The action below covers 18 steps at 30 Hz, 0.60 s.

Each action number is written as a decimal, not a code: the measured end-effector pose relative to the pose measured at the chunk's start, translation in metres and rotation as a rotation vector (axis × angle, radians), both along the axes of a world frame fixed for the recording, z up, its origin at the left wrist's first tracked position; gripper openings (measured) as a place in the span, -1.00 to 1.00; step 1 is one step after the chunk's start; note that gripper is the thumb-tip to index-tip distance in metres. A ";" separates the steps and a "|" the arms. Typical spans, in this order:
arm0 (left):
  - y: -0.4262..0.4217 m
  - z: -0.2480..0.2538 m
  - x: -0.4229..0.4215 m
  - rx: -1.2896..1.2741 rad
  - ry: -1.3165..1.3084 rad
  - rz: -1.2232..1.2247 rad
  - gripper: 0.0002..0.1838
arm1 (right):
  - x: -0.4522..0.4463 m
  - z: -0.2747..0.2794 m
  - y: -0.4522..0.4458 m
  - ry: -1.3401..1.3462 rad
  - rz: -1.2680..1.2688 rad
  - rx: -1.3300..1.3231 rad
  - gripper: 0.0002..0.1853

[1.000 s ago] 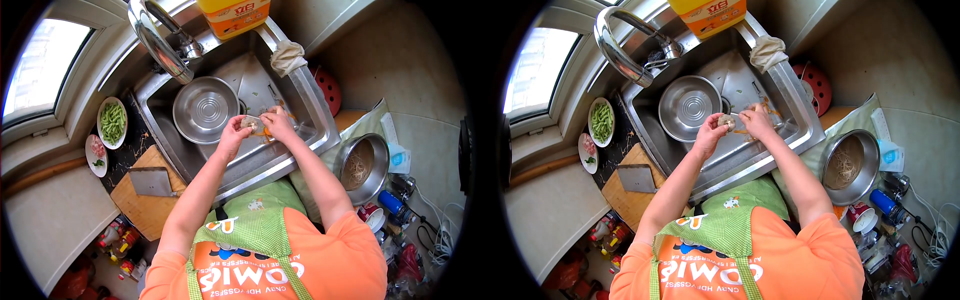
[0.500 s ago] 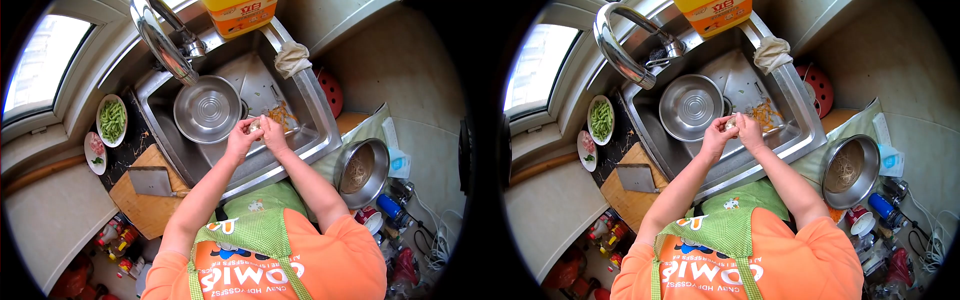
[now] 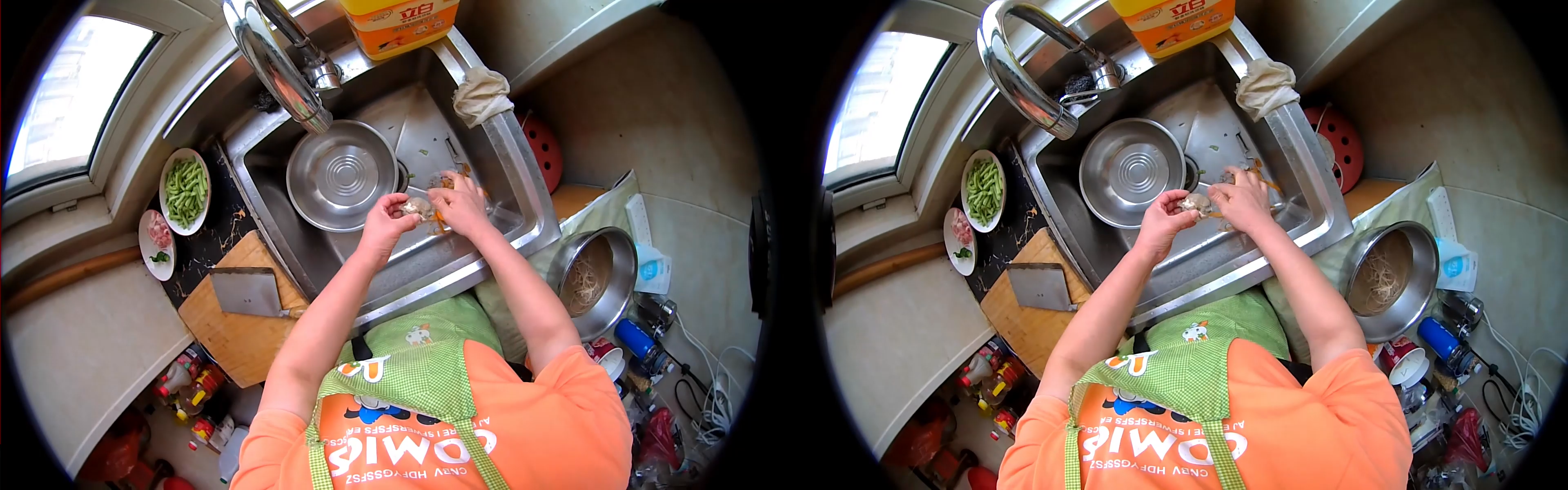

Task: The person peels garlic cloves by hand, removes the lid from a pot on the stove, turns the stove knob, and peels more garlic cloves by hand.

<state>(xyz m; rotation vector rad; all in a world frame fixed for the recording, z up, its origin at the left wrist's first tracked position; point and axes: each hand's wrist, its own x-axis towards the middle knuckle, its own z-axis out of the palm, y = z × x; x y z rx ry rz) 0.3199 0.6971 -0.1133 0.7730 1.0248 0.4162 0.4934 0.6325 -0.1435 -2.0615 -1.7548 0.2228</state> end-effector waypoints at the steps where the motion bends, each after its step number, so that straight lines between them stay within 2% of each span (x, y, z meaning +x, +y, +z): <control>1: -0.001 0.003 0.002 -0.004 0.030 -0.011 -0.55 | -0.002 0.012 0.001 -0.001 -0.001 -0.001 -0.66; 3: -0.003 0.005 0.006 -0.007 0.059 -0.024 -0.56 | -0.011 0.031 0.005 0.524 0.014 -0.322 -0.57; 6: -0.007 0.007 0.013 -0.025 0.029 -0.033 -0.56 | -0.023 0.033 0.003 0.623 -0.049 -0.258 -0.59; 7: -0.009 0.009 0.014 -0.047 0.005 -0.019 -0.57 | -0.026 0.026 0.002 0.614 -0.079 -0.121 -0.62; 11: -0.011 0.016 0.013 -0.058 -0.061 0.006 -0.61 | -0.031 0.026 -0.002 0.640 -0.139 -0.118 -0.64; 13: -0.012 0.018 0.013 -0.061 -0.082 0.002 -0.62 | -0.034 0.028 -0.002 0.800 -0.218 -0.080 -0.63; 18: -0.011 0.020 0.010 -0.075 -0.135 -0.011 -0.63 | -0.037 0.016 -0.005 0.894 -0.288 -0.083 -0.61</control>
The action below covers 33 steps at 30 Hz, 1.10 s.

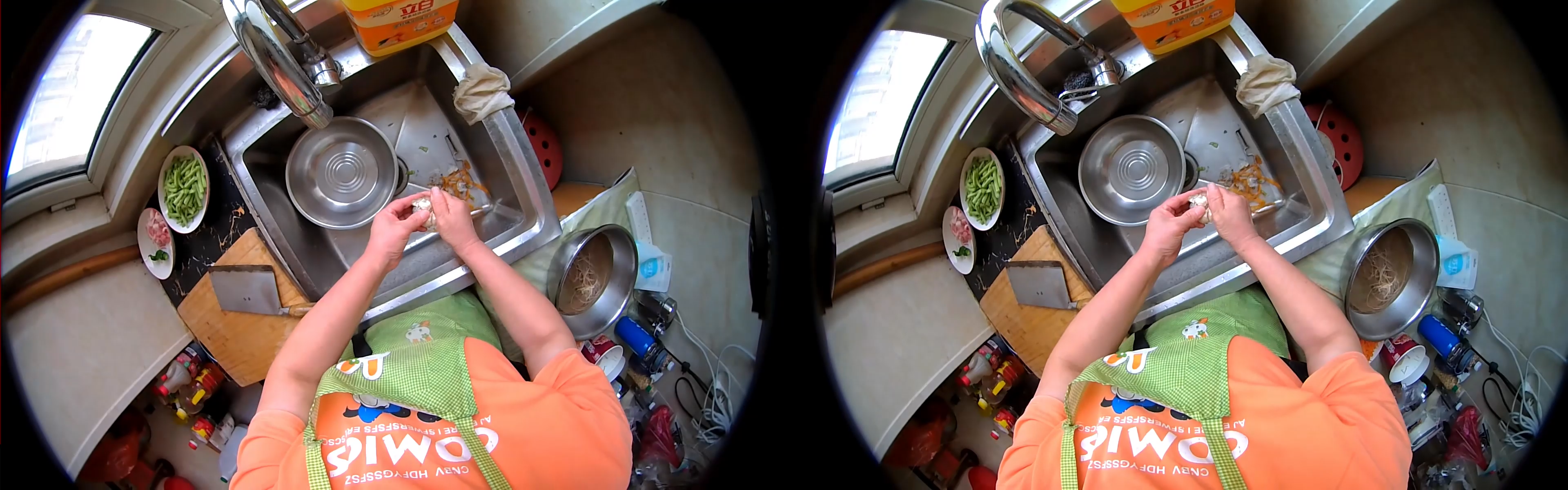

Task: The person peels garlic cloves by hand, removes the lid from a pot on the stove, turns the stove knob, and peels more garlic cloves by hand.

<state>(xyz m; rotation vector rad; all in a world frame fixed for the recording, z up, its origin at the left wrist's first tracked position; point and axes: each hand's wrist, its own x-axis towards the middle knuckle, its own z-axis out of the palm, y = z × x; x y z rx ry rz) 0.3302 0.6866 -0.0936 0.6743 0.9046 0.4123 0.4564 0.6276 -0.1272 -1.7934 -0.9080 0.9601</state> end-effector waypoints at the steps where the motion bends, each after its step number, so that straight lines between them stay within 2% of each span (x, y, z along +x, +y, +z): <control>1: 0.001 0.000 0.000 -0.001 0.005 -0.006 -0.63 | 0.000 -0.001 0.000 0.055 -0.004 -0.013 -0.60; 3: 0.002 0.000 -0.001 -0.004 0.011 -0.008 -0.63 | -0.004 -0.006 0.002 0.098 -0.016 0.039 -0.60; 5: 0.003 -0.001 -0.001 0.047 0.072 0.092 -0.63 | -0.006 -0.005 0.001 0.142 -0.028 0.091 -0.60; 7: 0.002 -0.007 -0.002 0.024 0.073 0.157 -0.65 | -0.004 0.018 0.004 0.321 0.073 -0.171 -0.59; 8: 0.002 -0.011 -0.003 0.001 0.075 0.220 -0.67 | -0.006 0.015 0.005 0.321 0.075 -0.171 -0.59; 10: -0.007 -0.008 0.005 0.002 0.077 0.240 -0.68 | -0.012 0.009 0.006 -0.230 -0.014 0.068 -0.59; 14: -0.015 -0.001 0.014 -0.004 0.105 0.300 -0.72 | -0.016 0.011 0.008 -0.335 -0.071 0.054 -0.61; 16: -0.015 -0.005 0.010 -0.083 0.058 0.316 -0.72 | -0.017 0.015 0.008 -0.099 -0.172 0.114 -0.67; 19: -0.016 -0.008 0.006 -0.178 -0.011 0.350 -0.70 | -0.015 0.016 0.009 -0.080 -0.094 0.027 -0.70; 21: -0.013 -0.002 0.005 -0.191 -0.034 0.367 -0.67 | -0.013 0.009 0.011 0.001 -0.116 0.079 -0.72; 23: -0.008 0.009 0.001 -0.267 -0.144 0.243 -0.60 | -0.007 0.004 0.011 0.083 -0.134 0.130 -0.73; 24: -0.008 0.006 -0.002 -0.267 -0.143 0.244 -0.60 | -0.002 0.003 0.009 0.138 -0.070 0.043 -0.71; 26: -0.008 -0.004 -0.007 -0.085 -0.088 0.087 -0.47 | 0.011 -0.005 0.005 0.193 -0.007 -0.044 -0.69; 28: -0.007 -0.006 -0.007 -0.025 -0.064 0.087 -0.42 | 0.021 -0.011 0.003 -0.469 0.196 0.064 -0.60; 29: -0.006 -0.008 -0.007 0.035 -0.040 0.088 -0.37 | 0.023 -0.014 0.000 -0.470 0.196 0.064 -0.60; 32: -0.007 -0.005 -0.002 0.103 0.080 0.119 -0.41 | 0.020 0.001 -0.001 -0.498 0.254 0.216 -0.54; 33: -0.007 -0.004 -0.001 0.103 0.079 0.118 -0.41 | 0.017 0.003 -0.001 -0.237 0.234 0.122 -0.54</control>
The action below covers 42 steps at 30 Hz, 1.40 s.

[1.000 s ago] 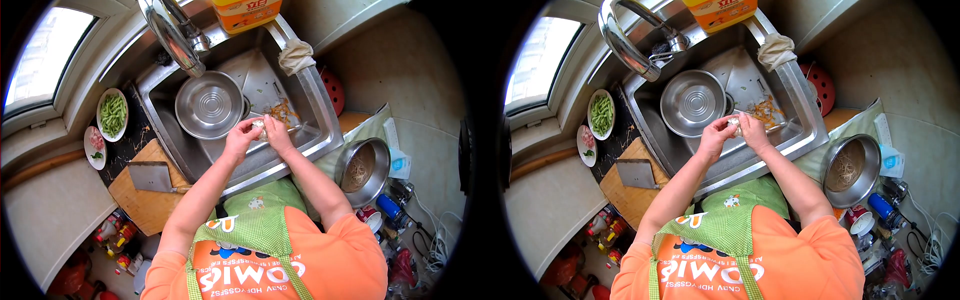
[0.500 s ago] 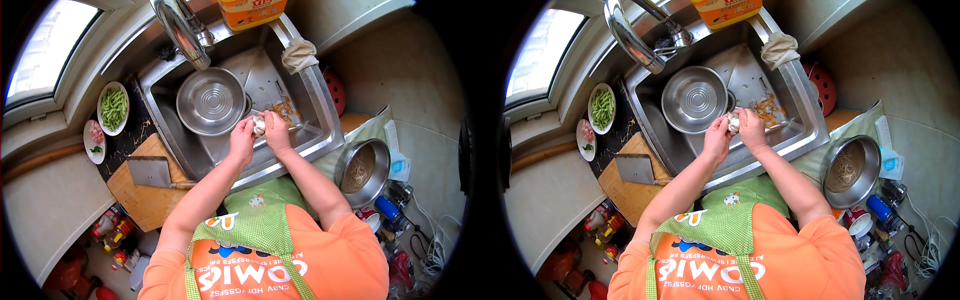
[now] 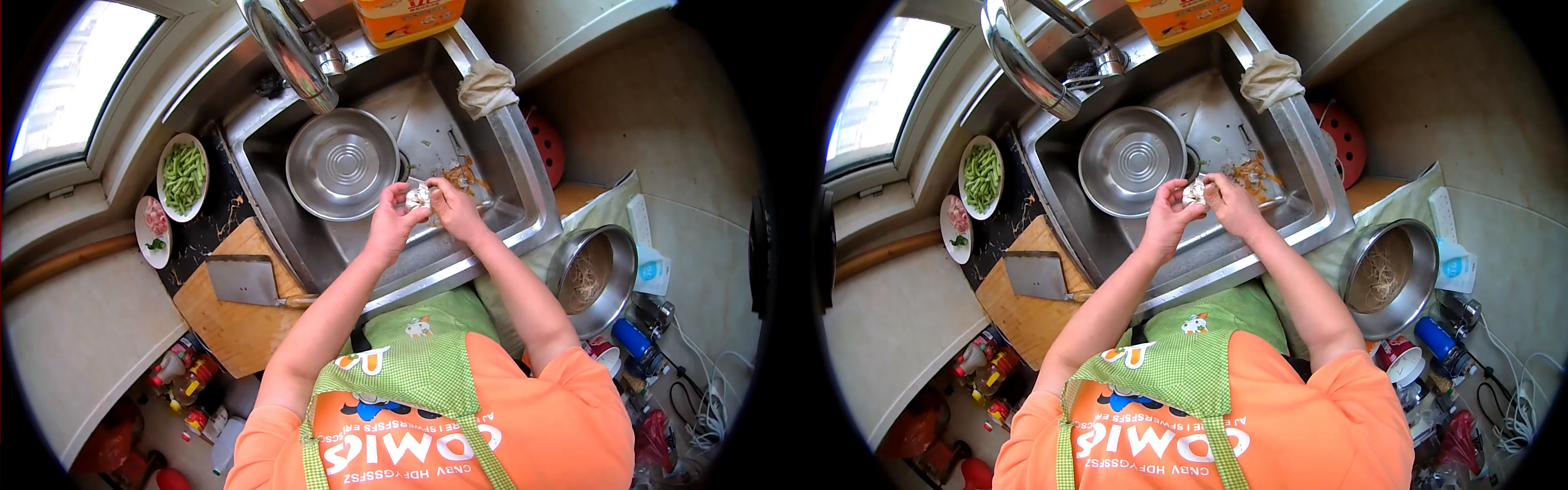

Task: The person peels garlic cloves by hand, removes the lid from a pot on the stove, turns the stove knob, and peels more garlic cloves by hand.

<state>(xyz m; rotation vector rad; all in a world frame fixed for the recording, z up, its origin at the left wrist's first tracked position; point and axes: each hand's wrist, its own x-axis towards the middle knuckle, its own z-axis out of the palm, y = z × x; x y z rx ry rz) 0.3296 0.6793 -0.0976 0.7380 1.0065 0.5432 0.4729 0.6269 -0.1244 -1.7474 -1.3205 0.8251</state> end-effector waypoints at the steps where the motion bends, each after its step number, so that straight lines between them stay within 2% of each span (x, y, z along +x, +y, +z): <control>1: 0.000 0.001 0.001 0.019 0.003 -0.026 -0.44 | -0.003 0.002 0.001 0.249 -0.020 -0.121 -0.55; 3: -0.002 0.005 0.004 0.035 0.007 -0.053 -0.47 | -0.008 0.004 0.000 0.317 -0.020 -0.091 -0.57; 6: -0.005 0.011 0.008 0.012 0.022 0.002 -0.48 | -0.015 0.003 -0.002 0.334 -0.136 -0.181 -0.60; 8: -0.004 0.010 0.007 -0.031 -0.053 0.016 -0.48 | -0.018 0.005 -0.002 0.356 -0.227 -0.059 -0.64; 11: -0.002 0.009 0.003 -0.126 -0.120 0.020 -0.49 | -0.021 0.011 -0.001 0.446 -0.319 -0.040 -0.66; 15: -0.001 0.002 -0.006 -0.181 -0.220 0.086 -0.49 | -0.020 0.004 0.003 0.452 -0.270 0.022 -0.66; 17: 0.004 -0.005 -0.015 -0.088 -0.225 -0.004 -0.47 | -0.014 -0.008 0.003 0.666 -0.211 -0.138 -0.70; 18: 0.007 -0.002 -0.017 -0.090 -0.195 -0.024 -0.44 | -0.006 -0.014 0.003 0.666 -0.209 -0.139 -0.70; 19: 0.010 -0.004 -0.017 -0.088 -0.195 -0.022 -0.44 | 0.006 -0.018 0.003 0.401 -0.115 -0.161 -0.71; 20: 0.012 -0.007 -0.017 0.026 -0.096 -0.060 -0.43 | 0.012 -0.023 0.004 0.136 -0.019 -0.180 -0.71; 21: 0.014 -0.007 -0.017 0.137 0.004 -0.100 -0.43 | 0.014 -0.019 0.006 0.137 -0.016 -0.180 -0.71; 23: 0.016 -0.008 -0.017 0.173 0.061 -0.171 -0.44 | 0.020 -0.010 0.009 -0.570 0.055 0.192 -0.66; 24: 0.017 -0.009 -0.016 0.211 0.119 -0.243 -0.45 | 0.020 -0.002 0.011 -0.572 0.056 0.193 -0.66; 26: 0.016 -0.010 -0.014 0.184 0.081 -0.231 -0.47 | 0.013 0.010 0.014 -0.077 0.123 -0.036 -0.62; 28: 0.013 -0.009 -0.010 0.157 0.044 -0.219 -0.49 | 0.002 0.014 0.014 0.005 0.089 -0.067 -0.63; 30: 0.010 -0.006 -0.005 0.051 -0.047 -0.093 -0.53 | -0.001 0.016 0.013 0.165 0.057 -0.143 -0.63; 34: 0.010 -0.003 -0.007 -0.011 -0.050 -0.115 -0.50 | -0.008 0.000 0.007 0.258 -0.071 -0.194 -0.63; 36: 0.014 -0.004 -0.009 -0.081 -0.141 -0.084 -0.51 | -0.015 -0.013 0.005 0.529 -0.256 -0.127 -0.63; 40: 0.019 -0.007 -0.015 -0.077 -0.176 -0.111 -0.51 | -0.026 -0.008 0.007 0.456 -0.290 -0.095 -0.60; 42: 0.016 -0.006 -0.015 -0.153 -0.164 -0.055 -0.51 | -0.029 0.001 0.012 0.481 -0.273 -0.105 -0.58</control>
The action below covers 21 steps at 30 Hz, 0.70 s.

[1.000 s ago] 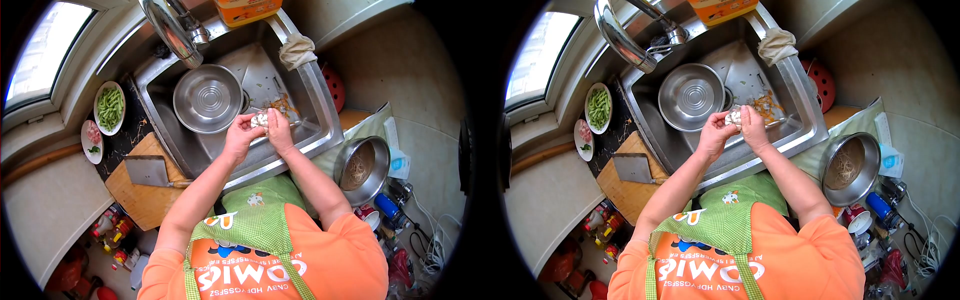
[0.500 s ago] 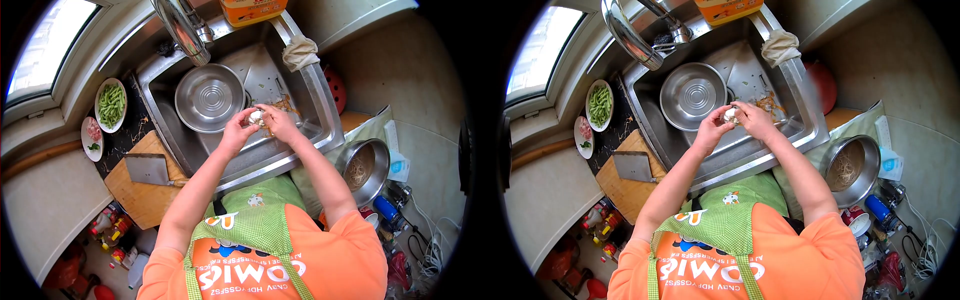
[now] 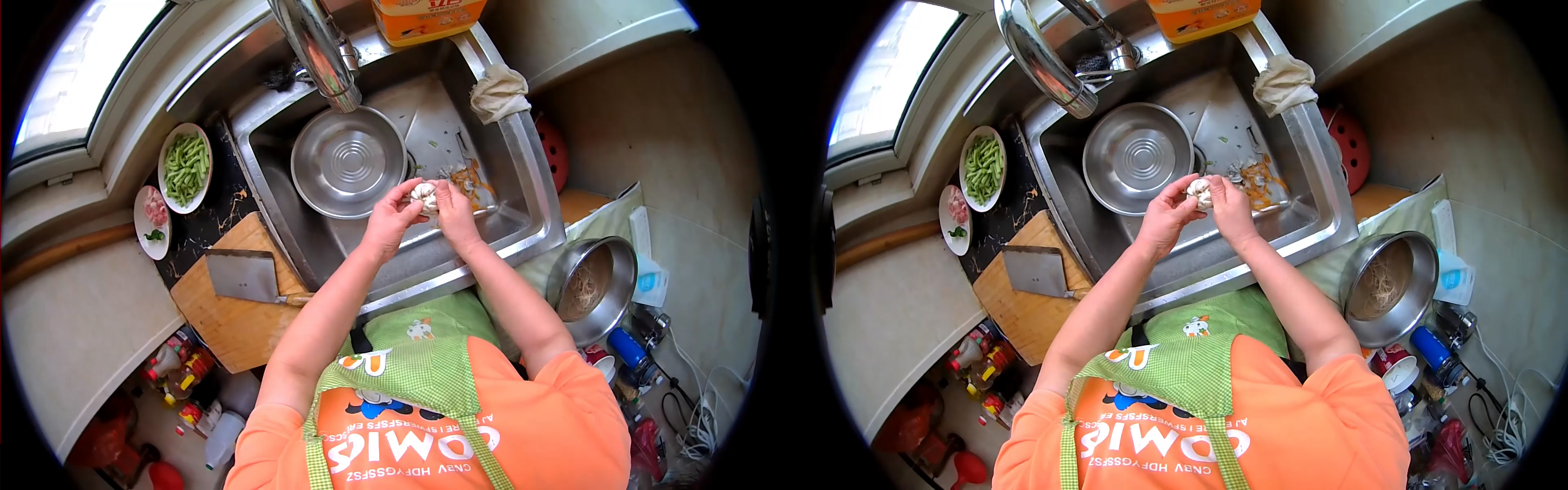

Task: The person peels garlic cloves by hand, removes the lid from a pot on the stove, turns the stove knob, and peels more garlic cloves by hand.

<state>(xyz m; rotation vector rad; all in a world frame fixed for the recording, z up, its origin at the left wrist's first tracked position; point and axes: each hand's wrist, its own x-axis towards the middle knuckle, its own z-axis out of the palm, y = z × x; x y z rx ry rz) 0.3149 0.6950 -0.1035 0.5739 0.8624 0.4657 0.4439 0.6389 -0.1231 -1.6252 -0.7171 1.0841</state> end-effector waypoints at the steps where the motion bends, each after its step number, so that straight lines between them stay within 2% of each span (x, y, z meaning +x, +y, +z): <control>1: -0.002 0.001 0.001 0.001 -0.002 0.004 -0.51 | 0.002 -0.001 0.002 -0.002 0.004 0.001 -0.58; 4: -0.004 0.004 0.002 -0.051 -0.052 0.042 -0.45 | 0.004 -0.003 0.008 -0.012 0.075 -0.052 -0.57; 6: -0.004 0.007 0.007 -0.013 -0.039 0.053 -0.43 | 0.001 -0.005 0.010 0.191 -0.018 -0.042 -0.58; 9: -0.004 0.007 0.008 0.055 0.002 0.067 -0.38 | -0.006 -0.002 0.009 0.104 -0.018 -0.040 -0.58; 11: -0.001 0.009 0.006 0.084 0.056 0.043 -0.43 | -0.009 0.007 0.011 0.182 -0.020 -0.021 -0.59; 13: 0.007 0.016 -0.001 0.073 0.105 0.053 -0.50 | -0.007 0.018 0.015 0.574 0.023 -0.157 -0.62; 15: 0.014 0.017 -0.011 0.106 0.179 -0.007 -0.52 | -0.007 0.030 0.024 0.577 0.118 -0.169 -0.66; 17: 0.019 0.018 -0.019 0.093 0.207 0.035 -0.58 | -0.010 0.036 0.035 0.411 0.241 -0.294 -0.69; 19: 0.022 0.010 -0.026 0.154 0.299 -0.051 -0.60 | -0.005 0.034 0.050 0.324 0.324 -0.329 -0.66; 20: 0.022 0.007 -0.026 0.142 0.302 -0.019 -0.68 | -0.003 0.034 0.061 0.102 0.486 -0.348 -0.65; 21: 0.023 0.007 -0.028 0.146 0.301 -0.011 -0.68 | -0.002 0.037 0.075 -0.124 0.643 -0.361 -0.63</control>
